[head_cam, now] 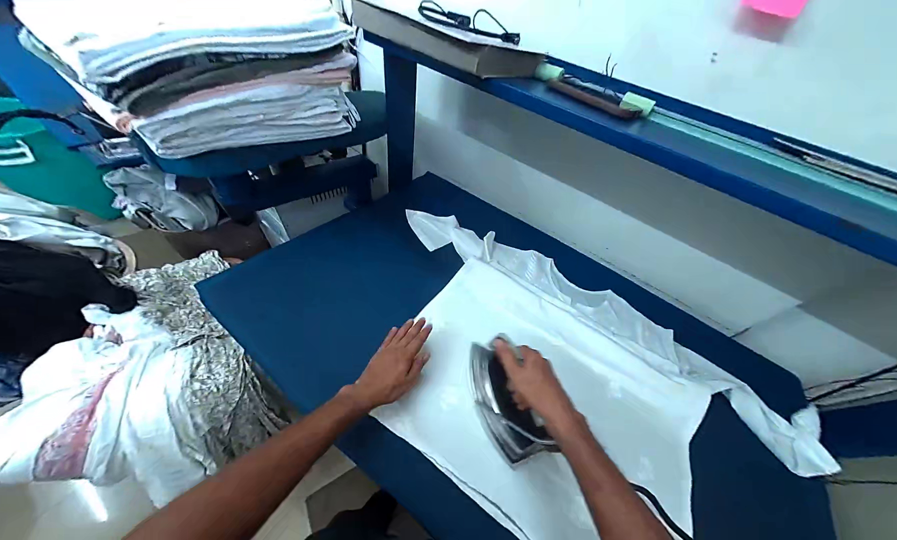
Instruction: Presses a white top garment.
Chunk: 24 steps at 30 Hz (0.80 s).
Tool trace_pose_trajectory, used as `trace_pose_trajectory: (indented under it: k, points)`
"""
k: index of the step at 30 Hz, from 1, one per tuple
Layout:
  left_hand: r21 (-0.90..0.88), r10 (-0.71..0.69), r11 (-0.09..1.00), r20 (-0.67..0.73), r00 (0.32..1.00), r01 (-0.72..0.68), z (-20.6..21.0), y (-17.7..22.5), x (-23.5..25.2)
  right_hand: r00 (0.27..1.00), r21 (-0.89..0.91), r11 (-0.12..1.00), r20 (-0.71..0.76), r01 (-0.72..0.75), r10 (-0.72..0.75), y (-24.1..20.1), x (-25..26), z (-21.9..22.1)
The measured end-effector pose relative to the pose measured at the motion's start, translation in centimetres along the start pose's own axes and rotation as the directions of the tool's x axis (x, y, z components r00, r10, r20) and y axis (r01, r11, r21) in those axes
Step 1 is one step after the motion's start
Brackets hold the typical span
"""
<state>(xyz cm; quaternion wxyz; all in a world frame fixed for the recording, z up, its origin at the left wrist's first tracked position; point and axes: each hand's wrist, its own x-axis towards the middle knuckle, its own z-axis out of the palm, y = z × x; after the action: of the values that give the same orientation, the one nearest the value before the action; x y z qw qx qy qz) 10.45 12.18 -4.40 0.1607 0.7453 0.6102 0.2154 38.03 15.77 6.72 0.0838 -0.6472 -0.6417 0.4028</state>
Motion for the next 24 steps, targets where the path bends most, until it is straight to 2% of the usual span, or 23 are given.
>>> trace_pose_trajectory:
  k: [1, 3, 5, 7, 9, 11, 13, 14, 16, 18, 24]
  points:
    - [0.122, 0.017, 0.992, 0.116, 0.993, -0.031, 0.9, -1.4, -0.6, 0.994, 0.037, 0.997, -0.080, -0.067, 0.069, 2.6, -1.1, -1.7]
    - [0.223, 0.037, 0.971, 0.204, 0.978, -0.084, 1.1, -3.0, -1.3, 0.953, 0.105, 0.981, -0.241, -0.164, 0.185, 8.1, -4.0, -4.8]
    - [0.223, 0.057, 0.969, 0.208, 0.976, -0.104, 0.8, -3.6, -1.2, 0.884, 0.164, 0.957, -0.371, -0.240, 0.286, 13.4, -7.4, -7.1]
    - [0.181, 0.084, 0.977, 0.167, 0.982, -0.114, 1.1, -4.0, -1.7, 0.821, 0.213, 0.931, -0.439, -0.298, 0.364, 18.2, -10.9, -8.2]
    - [0.154, 0.131, 0.978, 0.083, 0.988, -0.142, 1.0, -3.6, -2.1, 0.798, 0.246, 0.923, -0.467, -0.296, 0.381, 21.3, -13.4, -9.1]
    - [0.170, 0.212, 0.960, 0.074, 0.974, -0.222, -0.1, -2.3, -3.0, 0.873, 0.205, 0.959, -0.408, -0.196, 0.266, 23.4, -15.3, -9.8]
    - [0.201, 0.272, 0.930, 0.188, 0.944, -0.308, -1.1, -2.7, -4.4, 0.970, 0.022, 1.000, -0.243, 0.005, 0.000, 25.1, -16.3, -9.8]
    - [0.219, 0.270, 0.919, 0.259, 0.927, -0.329, -1.3, -3.7, -5.3, 0.980, -0.104, 0.986, -0.132, 0.133, -0.146, 25.7, -16.3, -9.7]
    - [0.222, 0.270, 0.910, 0.326, 0.906, -0.351, -1.8, -5.6, -6.1, 0.931, -0.252, 0.897, 0.056, 0.362, -0.360, 25.3, -15.8, -9.2]
    - [0.221, 0.285, 0.902, 0.338, 0.897, -0.370, -2.3, -6.4, -5.9, 0.889, -0.271, 0.847, 0.113, 0.457, -0.444, 23.3, -14.8, -8.2]
    - [0.219, 0.276, 0.906, 0.347, 0.896, -0.363, -3.3, -7.4, -5.8, 0.909, -0.255, 0.873, 0.146, 0.415, -0.390, 11.9, -10.5, -1.8]
